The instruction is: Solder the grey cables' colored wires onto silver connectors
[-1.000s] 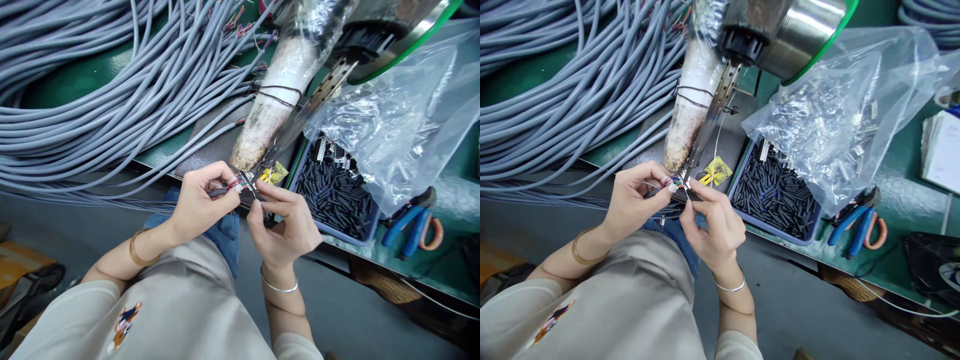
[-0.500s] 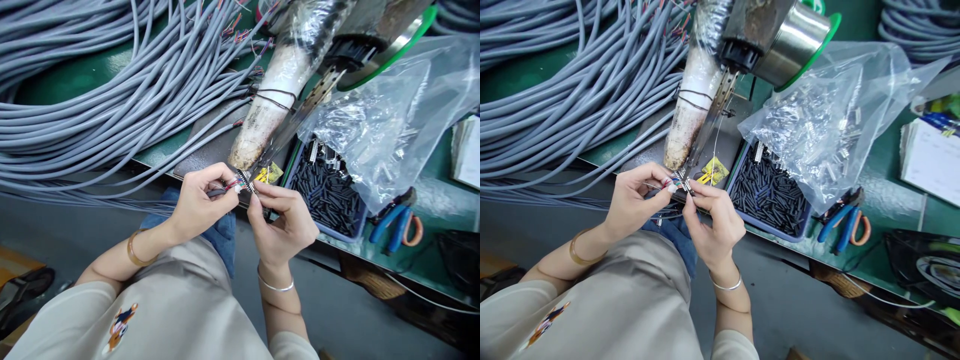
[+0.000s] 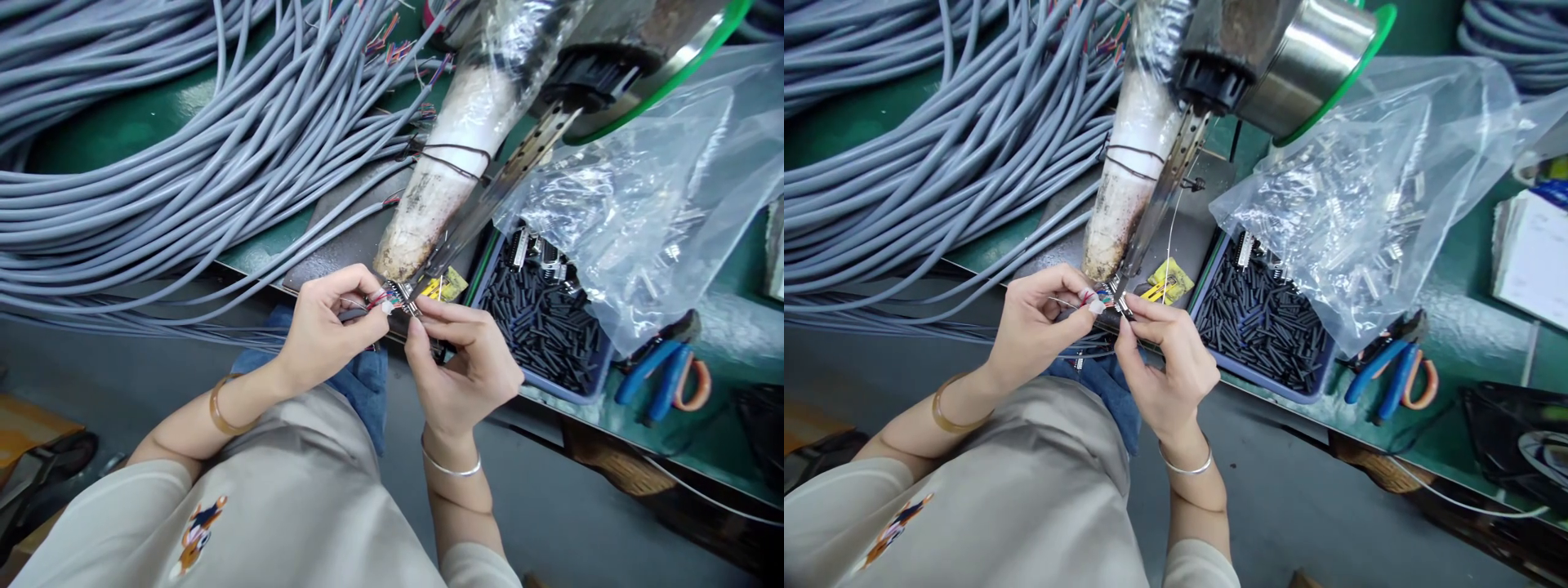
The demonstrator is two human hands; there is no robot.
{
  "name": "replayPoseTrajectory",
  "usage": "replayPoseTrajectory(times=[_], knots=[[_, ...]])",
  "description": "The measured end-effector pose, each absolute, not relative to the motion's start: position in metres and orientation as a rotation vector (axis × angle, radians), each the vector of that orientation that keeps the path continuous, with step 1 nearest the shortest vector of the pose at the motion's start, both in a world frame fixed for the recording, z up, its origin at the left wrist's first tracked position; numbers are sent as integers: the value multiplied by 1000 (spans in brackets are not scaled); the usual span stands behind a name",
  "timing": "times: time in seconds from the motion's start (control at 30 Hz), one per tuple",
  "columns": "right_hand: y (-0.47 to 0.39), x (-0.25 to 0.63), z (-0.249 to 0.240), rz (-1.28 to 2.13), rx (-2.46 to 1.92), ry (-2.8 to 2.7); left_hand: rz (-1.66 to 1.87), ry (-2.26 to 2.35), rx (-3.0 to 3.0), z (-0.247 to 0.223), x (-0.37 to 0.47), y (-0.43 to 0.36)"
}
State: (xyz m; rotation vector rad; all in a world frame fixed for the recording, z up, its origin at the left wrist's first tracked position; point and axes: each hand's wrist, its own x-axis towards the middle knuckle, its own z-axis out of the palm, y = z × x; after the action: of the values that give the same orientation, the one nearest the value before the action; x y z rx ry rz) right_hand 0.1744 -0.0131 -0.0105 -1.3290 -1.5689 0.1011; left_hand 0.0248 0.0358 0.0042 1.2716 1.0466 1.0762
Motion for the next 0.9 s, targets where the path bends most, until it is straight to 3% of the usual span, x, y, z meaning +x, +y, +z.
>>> replayPoseTrajectory(times=[0.6, 0.8, 0.9], knots=[[-20, 175, -8, 80, -1327, -1511, 999, 1042, 1235, 8, 25, 36], [-22, 187, -9, -175, -1087, -1252, 957, 971, 1133, 7, 22, 34], [-24, 183, -10, -74, -1215, -1337, 973, 935, 1113, 7, 21, 33]])
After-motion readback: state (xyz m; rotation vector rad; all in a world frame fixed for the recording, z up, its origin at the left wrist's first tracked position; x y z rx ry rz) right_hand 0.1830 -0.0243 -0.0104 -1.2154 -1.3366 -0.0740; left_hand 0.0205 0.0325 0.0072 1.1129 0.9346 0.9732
